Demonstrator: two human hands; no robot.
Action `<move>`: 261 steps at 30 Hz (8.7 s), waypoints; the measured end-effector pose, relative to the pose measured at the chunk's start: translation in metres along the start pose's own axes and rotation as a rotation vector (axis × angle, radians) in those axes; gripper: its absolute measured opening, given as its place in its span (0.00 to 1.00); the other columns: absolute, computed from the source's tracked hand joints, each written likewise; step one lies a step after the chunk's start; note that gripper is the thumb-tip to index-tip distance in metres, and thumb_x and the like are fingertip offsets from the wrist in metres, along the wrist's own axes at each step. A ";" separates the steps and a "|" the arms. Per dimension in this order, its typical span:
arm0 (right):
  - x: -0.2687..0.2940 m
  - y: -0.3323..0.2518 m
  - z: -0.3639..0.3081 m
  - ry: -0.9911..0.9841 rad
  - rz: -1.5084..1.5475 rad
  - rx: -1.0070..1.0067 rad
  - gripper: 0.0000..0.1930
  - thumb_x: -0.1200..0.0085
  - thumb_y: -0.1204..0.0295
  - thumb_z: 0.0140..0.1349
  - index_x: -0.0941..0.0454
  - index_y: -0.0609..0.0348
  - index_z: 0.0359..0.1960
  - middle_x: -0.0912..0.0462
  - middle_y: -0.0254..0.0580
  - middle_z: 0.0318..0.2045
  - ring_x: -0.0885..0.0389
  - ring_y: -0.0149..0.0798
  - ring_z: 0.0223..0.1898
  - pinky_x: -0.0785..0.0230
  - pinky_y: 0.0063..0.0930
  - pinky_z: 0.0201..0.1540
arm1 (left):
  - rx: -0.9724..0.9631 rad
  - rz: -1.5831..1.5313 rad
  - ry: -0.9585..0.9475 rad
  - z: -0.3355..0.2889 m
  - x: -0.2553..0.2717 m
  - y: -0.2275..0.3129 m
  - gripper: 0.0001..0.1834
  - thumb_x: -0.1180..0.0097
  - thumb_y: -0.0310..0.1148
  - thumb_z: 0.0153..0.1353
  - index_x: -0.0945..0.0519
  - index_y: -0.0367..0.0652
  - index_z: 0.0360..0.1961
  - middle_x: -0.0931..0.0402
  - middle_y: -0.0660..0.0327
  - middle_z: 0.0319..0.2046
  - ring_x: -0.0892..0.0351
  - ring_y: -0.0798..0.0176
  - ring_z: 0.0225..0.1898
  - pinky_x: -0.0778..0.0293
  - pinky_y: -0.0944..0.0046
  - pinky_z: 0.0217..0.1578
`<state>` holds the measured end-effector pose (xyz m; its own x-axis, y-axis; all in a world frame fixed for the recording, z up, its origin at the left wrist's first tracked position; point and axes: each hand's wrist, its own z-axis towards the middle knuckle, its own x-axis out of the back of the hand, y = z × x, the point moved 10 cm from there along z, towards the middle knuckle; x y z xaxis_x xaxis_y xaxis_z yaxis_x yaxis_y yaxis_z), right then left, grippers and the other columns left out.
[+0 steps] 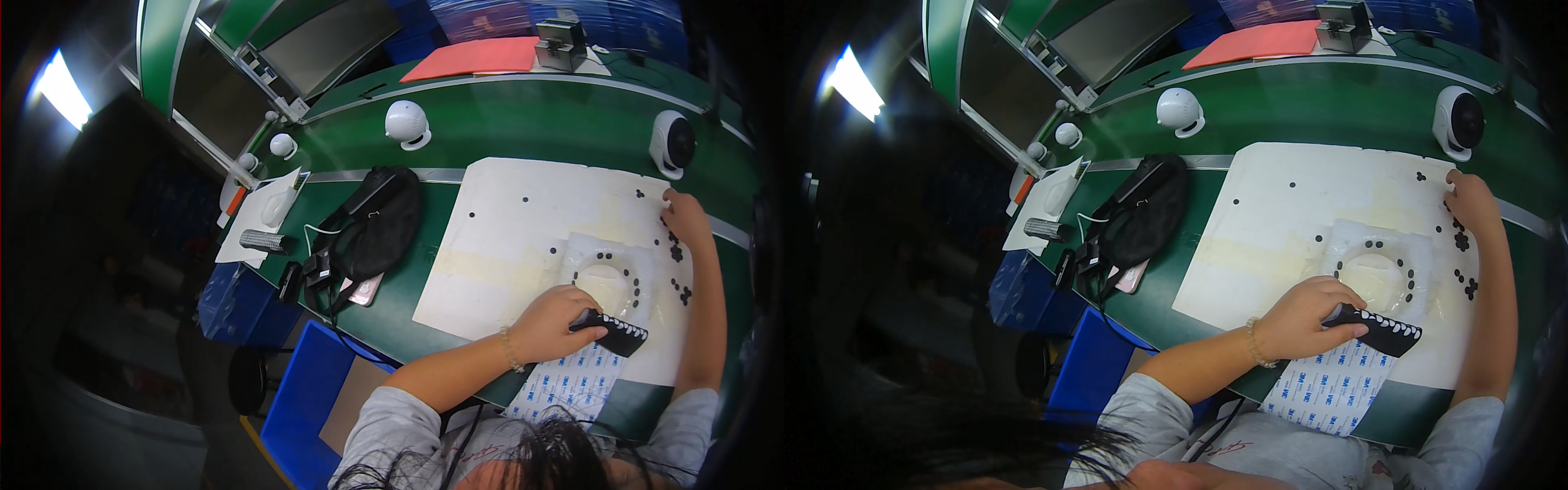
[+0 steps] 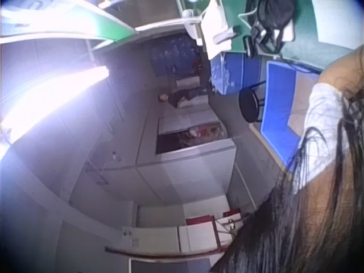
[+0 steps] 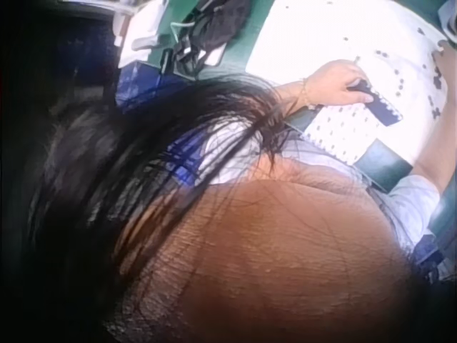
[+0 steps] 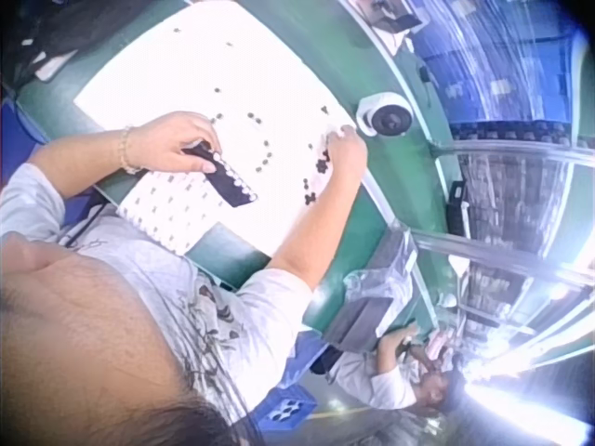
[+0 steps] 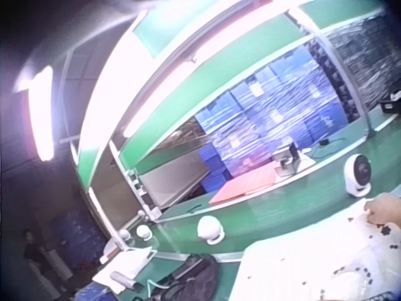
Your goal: The person assembles white circular electronic devices by inserting small black components into their holes. They pick up the device, place the components one by one, and then set the device aside on the green workbench. The process is repeated for multiple units.
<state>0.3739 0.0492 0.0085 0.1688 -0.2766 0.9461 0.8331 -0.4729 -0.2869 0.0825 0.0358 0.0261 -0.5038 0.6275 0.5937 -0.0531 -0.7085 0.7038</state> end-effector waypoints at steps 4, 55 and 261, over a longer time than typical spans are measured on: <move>0.000 0.001 -0.001 0.001 -0.005 -0.019 0.16 0.45 0.73 0.47 0.26 0.64 0.40 0.21 0.51 0.28 0.22 0.48 0.32 0.31 0.38 0.38 | 0.011 0.003 -0.004 0.002 0.002 0.003 0.15 0.40 0.38 0.50 0.22 0.38 0.34 0.24 0.56 0.34 0.26 0.53 0.38 0.32 0.60 0.42; 0.018 -0.107 -0.048 -0.432 0.494 0.330 0.25 0.44 0.57 0.53 0.28 0.60 0.48 0.23 0.49 0.45 0.22 0.42 0.43 0.32 0.33 0.45 | 0.641 -0.808 0.318 -0.014 0.030 -0.069 0.11 0.44 0.32 0.57 0.24 0.35 0.36 0.23 0.62 0.31 0.25 0.72 0.29 0.29 0.73 0.30; 0.108 -0.161 -0.154 0.432 0.234 0.696 0.25 0.50 0.80 0.51 0.35 0.53 0.54 0.22 0.37 0.32 0.25 0.43 0.34 0.34 0.36 0.41 | -0.251 0.309 0.160 -0.011 0.026 0.051 0.06 0.39 0.31 0.46 0.22 0.42 0.25 0.29 0.59 0.52 0.38 0.54 0.57 0.47 0.50 0.55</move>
<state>0.1767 -0.0337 0.1340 0.2789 -0.6652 0.6926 0.9597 0.2194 -0.1757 0.0572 0.0129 0.0732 -0.6550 0.3293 0.6800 -0.0770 -0.9244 0.3735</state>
